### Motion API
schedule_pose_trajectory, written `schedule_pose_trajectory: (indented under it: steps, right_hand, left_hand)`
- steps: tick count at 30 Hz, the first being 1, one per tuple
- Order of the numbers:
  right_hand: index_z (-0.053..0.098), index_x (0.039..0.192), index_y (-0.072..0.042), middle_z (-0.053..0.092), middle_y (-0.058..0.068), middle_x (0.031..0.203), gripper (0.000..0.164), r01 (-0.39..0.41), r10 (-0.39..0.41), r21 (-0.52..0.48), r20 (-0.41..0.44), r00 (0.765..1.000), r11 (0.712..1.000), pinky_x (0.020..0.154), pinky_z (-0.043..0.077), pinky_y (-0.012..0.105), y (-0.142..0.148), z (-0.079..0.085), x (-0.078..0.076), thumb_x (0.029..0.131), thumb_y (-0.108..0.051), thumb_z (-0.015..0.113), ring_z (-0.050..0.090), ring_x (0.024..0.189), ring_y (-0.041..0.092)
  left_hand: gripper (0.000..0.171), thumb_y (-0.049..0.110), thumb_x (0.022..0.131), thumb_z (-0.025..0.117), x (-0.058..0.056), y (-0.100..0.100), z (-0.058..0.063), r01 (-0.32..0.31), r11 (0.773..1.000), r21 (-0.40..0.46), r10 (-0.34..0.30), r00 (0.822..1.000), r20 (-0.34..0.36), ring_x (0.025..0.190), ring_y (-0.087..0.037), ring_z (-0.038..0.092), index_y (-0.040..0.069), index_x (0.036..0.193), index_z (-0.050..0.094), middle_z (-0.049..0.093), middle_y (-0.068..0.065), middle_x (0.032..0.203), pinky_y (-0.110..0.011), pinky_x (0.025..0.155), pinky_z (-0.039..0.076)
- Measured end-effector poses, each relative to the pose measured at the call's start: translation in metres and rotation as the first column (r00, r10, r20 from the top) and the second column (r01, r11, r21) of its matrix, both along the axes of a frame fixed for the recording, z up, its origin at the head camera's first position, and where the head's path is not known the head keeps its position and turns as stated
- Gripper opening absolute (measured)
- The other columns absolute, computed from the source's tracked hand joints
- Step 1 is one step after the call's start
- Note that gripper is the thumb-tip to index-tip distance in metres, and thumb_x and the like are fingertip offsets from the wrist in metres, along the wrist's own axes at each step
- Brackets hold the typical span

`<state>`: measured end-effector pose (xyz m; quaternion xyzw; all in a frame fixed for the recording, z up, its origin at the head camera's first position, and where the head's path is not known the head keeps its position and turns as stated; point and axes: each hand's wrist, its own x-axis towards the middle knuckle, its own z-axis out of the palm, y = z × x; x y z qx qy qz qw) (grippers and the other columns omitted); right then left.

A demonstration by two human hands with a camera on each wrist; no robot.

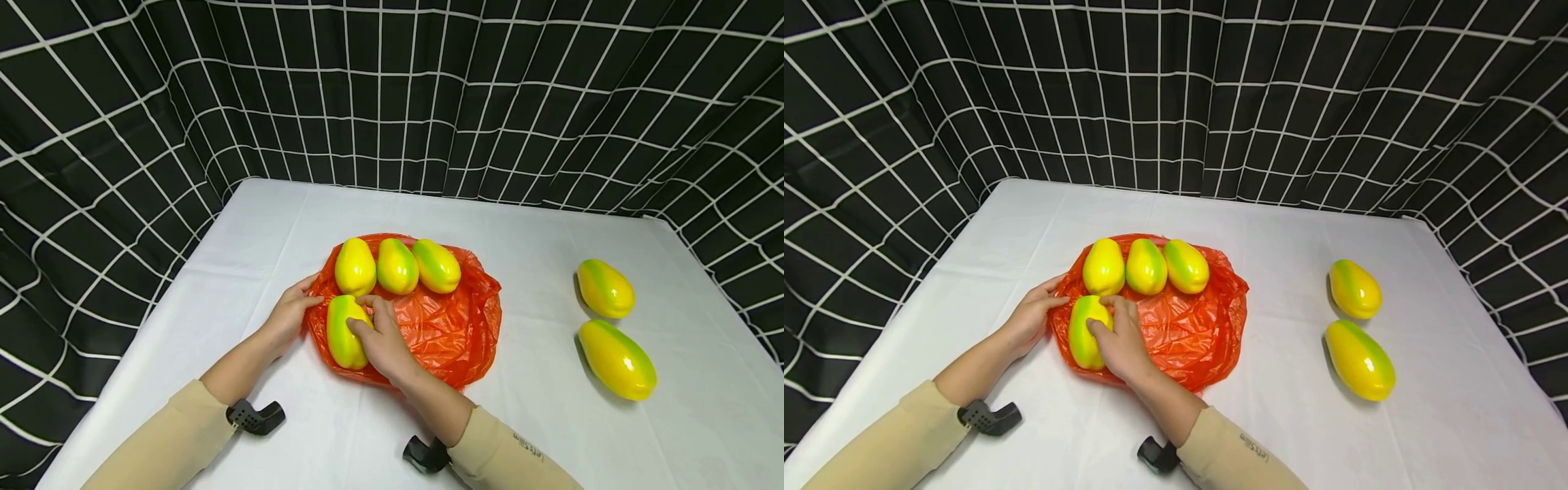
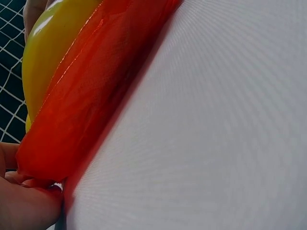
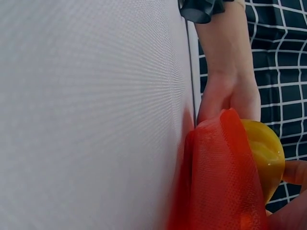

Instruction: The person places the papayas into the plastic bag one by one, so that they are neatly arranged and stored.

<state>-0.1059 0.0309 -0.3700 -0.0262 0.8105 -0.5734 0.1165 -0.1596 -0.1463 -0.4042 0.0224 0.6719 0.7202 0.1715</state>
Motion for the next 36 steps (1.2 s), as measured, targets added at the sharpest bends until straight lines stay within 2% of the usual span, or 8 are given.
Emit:
schedule_pose_trajectory:
  steps: [4, 9, 13, 19, 23, 26, 30, 36]
  right_hand:
    - [0.045, 0.125, -0.014, 0.039, 0.009, 0.124, 0.039, 0.015, -0.015, 0.007, -0.017, 1.0, 1.0, 0.09, 0.041, 0.04, 0.0, 0.002, 0.002, 0.088, -0.027, 0.053, 0.044, 0.108, 0.025]
    - [0.035, 0.134, -0.01, 0.035, 0.008, 0.136, 0.056, 0.008, -0.003, 0.034, -0.154, 0.988, 0.999, 0.106, 0.033, 0.05, 0.005, 0.011, 0.006, 0.085, -0.024, 0.059, 0.037, 0.127, 0.028]
    - [0.03, 0.139, -0.01, 0.032, 0.005, 0.143, 0.064, 0.004, 0.009, 0.06, -0.223, 0.975, 0.998, 0.112, 0.028, 0.05, 0.013, 0.021, 0.007, 0.085, -0.024, 0.06, 0.031, 0.135, 0.026]
    - [0.034, 0.139, -0.013, 0.029, 0.005, 0.15, 0.06, 0.001, 0.036, 0.131, -0.278, 0.96, 0.991, 0.112, 0.027, 0.053, 0.031, 0.031, 0.006, 0.087, -0.027, 0.06, 0.028, 0.138, 0.023]
    - [0.036, 0.14, -0.018, 0.028, 0.001, 0.152, 0.058, -0.016, 0.058, 0.14, -0.306, 0.95, 0.99, 0.112, 0.026, 0.055, 0.048, 0.039, 0.004, 0.088, -0.028, 0.06, 0.026, 0.14, 0.022]
    - [0.037, 0.14, -0.018, 0.029, 0.0, 0.152, 0.058, -0.025, 0.078, 0.153, -0.349, 0.934, 0.988, 0.111, 0.026, 0.055, 0.066, 0.043, 0.003, 0.089, -0.026, 0.06, 0.026, 0.141, 0.024]
    - [0.041, 0.138, -0.017, 0.032, 0.001, 0.15, 0.054, 0.019, 0.05, 0.17, -0.392, 0.919, 0.985, 0.11, 0.028, 0.057, 0.093, 0.048, 0.002, 0.089, -0.025, 0.061, 0.028, 0.14, 0.026]
    - [0.05, 0.13, -0.01, 0.039, 0.008, 0.145, 0.044, 0.107, -0.005, 0.209, -0.435, 0.901, 0.972, 0.109, 0.027, 0.061, 0.132, 0.055, 0.002, 0.089, -0.02, 0.062, 0.029, 0.138, 0.029]
  left_hand:
    - [0.054, 0.004, 0.095, 0.035, 0.0, 0.001, 0.001, -0.001, 1.0, 0.001, 0.001, 1.0, -0.001, 0.131, -0.024, 0.04, 0.006, 0.148, 0.023, 0.033, -0.012, 0.15, -0.013, 0.091, 0.047]
    - [0.054, 0.004, 0.095, 0.035, 0.0, 0.0, 0.001, -0.01, 1.0, -0.009, 0.01, 1.0, 0.006, 0.131, -0.024, 0.041, 0.006, 0.148, 0.023, 0.034, -0.012, 0.149, -0.014, 0.092, 0.047]
    - [0.054, 0.004, 0.095, 0.035, 0.0, -0.001, 0.0, -0.014, 1.0, -0.019, 0.014, 1.0, 0.0, 0.133, -0.025, 0.038, 0.006, 0.148, 0.023, 0.033, -0.013, 0.15, -0.013, 0.092, 0.046]
    - [0.055, 0.003, 0.094, 0.035, 0.0, -0.001, 0.0, -0.005, 1.0, -0.022, 0.005, 1.0, -0.01, 0.135, -0.027, 0.035, 0.004, 0.147, 0.022, 0.03, -0.014, 0.151, -0.013, 0.093, 0.045]
    - [0.055, 0.003, 0.094, 0.035, 0.0, 0.0, 0.0, -0.012, 1.0, -0.014, 0.012, 1.0, -0.003, 0.135, -0.025, 0.035, 0.004, 0.147, 0.023, 0.03, -0.013, 0.151, -0.013, 0.093, 0.045]
    - [0.055, 0.003, 0.094, 0.036, 0.0, 0.0, 0.0, -0.014, 1.0, -0.016, 0.014, 1.0, 0.003, 0.133, -0.025, 0.037, 0.004, 0.147, 0.023, 0.031, -0.014, 0.151, -0.014, 0.093, 0.046]
    - [0.055, 0.003, 0.095, 0.035, 0.0, 0.0, 0.0, -0.007, 1.0, -0.028, 0.007, 1.0, 0.003, 0.132, -0.025, 0.039, 0.004, 0.148, 0.022, 0.032, -0.015, 0.15, -0.015, 0.093, 0.046]
    - [0.055, 0.004, 0.095, 0.036, 0.0, 0.0, 0.0, -0.009, 0.999, -0.036, 0.009, 1.0, 0.008, 0.135, -0.027, 0.035, 0.005, 0.148, 0.021, 0.03, -0.014, 0.151, -0.018, 0.097, 0.044]
